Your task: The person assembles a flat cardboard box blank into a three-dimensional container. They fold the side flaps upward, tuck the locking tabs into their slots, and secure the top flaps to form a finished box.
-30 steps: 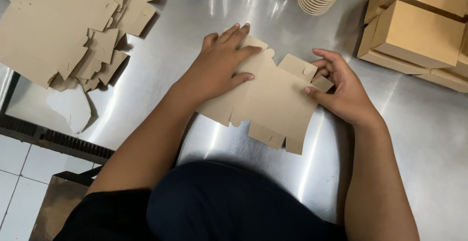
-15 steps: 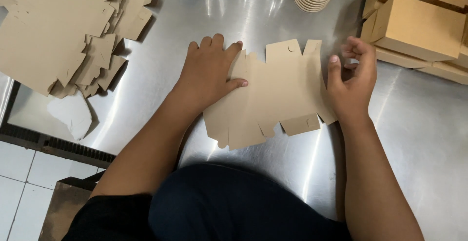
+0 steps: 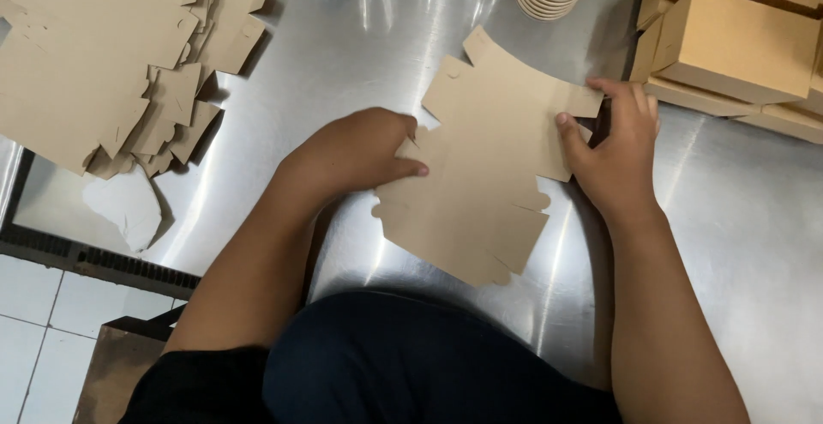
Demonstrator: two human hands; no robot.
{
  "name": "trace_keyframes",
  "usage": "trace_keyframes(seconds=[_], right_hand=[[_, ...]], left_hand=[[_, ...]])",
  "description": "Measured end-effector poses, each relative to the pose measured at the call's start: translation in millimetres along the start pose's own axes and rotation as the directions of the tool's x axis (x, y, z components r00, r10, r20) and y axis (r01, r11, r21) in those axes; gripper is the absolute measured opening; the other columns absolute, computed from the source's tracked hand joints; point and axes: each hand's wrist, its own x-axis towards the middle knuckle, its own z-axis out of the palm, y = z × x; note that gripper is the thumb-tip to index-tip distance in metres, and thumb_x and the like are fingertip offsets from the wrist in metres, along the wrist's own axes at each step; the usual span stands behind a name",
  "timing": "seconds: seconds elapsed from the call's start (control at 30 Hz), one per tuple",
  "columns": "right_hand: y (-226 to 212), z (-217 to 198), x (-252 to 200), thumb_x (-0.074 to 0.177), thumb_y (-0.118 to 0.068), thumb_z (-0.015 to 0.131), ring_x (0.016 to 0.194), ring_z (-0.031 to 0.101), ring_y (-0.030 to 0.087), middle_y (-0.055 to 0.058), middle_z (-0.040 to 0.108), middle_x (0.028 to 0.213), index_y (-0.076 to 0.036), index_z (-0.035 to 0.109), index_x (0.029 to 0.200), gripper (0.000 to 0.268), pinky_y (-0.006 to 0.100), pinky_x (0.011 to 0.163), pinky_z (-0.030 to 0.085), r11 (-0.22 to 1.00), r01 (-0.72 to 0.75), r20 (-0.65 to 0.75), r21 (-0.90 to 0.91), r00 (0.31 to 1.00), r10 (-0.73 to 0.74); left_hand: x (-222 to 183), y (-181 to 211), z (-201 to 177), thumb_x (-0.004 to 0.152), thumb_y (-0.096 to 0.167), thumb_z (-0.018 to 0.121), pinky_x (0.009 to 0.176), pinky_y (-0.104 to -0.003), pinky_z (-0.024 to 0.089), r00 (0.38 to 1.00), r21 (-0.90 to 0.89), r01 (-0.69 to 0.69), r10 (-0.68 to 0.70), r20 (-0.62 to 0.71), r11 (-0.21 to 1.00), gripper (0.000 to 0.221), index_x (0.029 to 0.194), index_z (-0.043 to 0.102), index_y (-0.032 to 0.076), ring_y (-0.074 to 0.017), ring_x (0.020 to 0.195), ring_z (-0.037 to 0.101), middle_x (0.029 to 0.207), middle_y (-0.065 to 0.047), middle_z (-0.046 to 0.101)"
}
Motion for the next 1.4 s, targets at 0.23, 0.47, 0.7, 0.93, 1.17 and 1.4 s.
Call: trace_keyframes(seconds=[0.23,0.47,0.7,0.93,1.17,1.4], right_hand=[[0.6,-0.3,4.4,0.110,-0.006,0.079,0.122,0.059,0.028,0.015,0.064,0.130,-0.007,0.069,0.159,0.049,0.041,0.107,0.056,0.969,-0.132,0.084,0.207,0.990,0.117],[-11.0,-7.8,23.2,0.103,-0.017,0.086,0.091,0.045,0.013,-0.001,0.050,0.109,-0.018,0.061,0.167,0.069,0.029,0.085,0.044,0.878,-0.388,0.230,0.281,0.915,0.330],[9.2,11.5,32.3,0.098,-0.022,0.090,0.074,0.044,0.007,-0.011,0.074,0.116,-0.023,0.077,0.123,0.029,0.025,0.071,0.042,0.872,-0.426,0.181,0.241,0.903,0.391],[15.5,9.2,23.8,0.105,-0.010,0.096,0.089,0.071,0.014,0.006,0.080,0.103,-0.013,0.083,0.127,0.026,0.032,0.080,0.061,0.794,-0.399,0.163,0.458,0.916,0.366],[40.2,14.3,17.0,0.110,-0.011,0.093,0.087,0.074,0.012,0.005,0.081,0.101,-0.014,0.084,0.129,0.021,0.027,0.080,0.064,0.726,-0.445,0.171,0.525,0.890,0.422],[55.8,17.8,15.0,0.113,-0.012,0.092,0.087,0.078,0.011,0.006,0.082,0.100,-0.012,0.082,0.129,0.019,0.025,0.080,0.067,0.699,-0.439,0.178,0.565,0.892,0.416]], left_hand=[[35.7,-17.8,2.7,0.114,0.059,0.071,0.070,-0.044,0.044,0.938,-0.017,-0.094,0.083,-0.336,0.995,0.046,0.093,0.075,0.018,-0.0236,0.080,0.067,0.084,-0.001,0.076],[118.8,-41.0,21.9,0.112,0.029,0.071,0.089,-0.044,0.050,0.588,0.132,-0.288,0.284,-0.758,0.949,0.022,0.094,0.065,0.019,-0.0208,0.060,0.056,0.067,0.008,0.061],[149.8,-34.4,20.2,0.112,0.036,0.079,0.055,-0.042,0.032,0.544,0.233,-0.276,0.351,-0.762,0.933,0.048,0.076,0.051,0.020,-0.0196,0.054,0.045,0.059,0.008,0.052],[112.3,-7.8,5.3,0.117,0.013,0.078,0.092,-0.041,0.052,0.573,0.096,-0.577,0.487,-0.659,0.811,0.010,0.112,0.086,0.015,-0.0276,0.092,0.076,0.090,-0.005,0.080],[108.7,-1.0,15.6,0.117,0.013,0.079,0.081,-0.028,0.057,0.703,-0.420,-0.688,0.401,-0.587,0.592,0.017,0.131,0.087,0.009,-0.0115,0.090,0.073,0.100,-0.008,0.086],[118.0,-15.2,8.7,0.105,0.004,0.092,0.088,-0.023,0.061,0.750,-0.541,-0.661,0.439,-0.494,0.520,0.033,0.137,0.085,0.004,-0.0077,0.096,0.077,0.107,-0.009,0.089]])
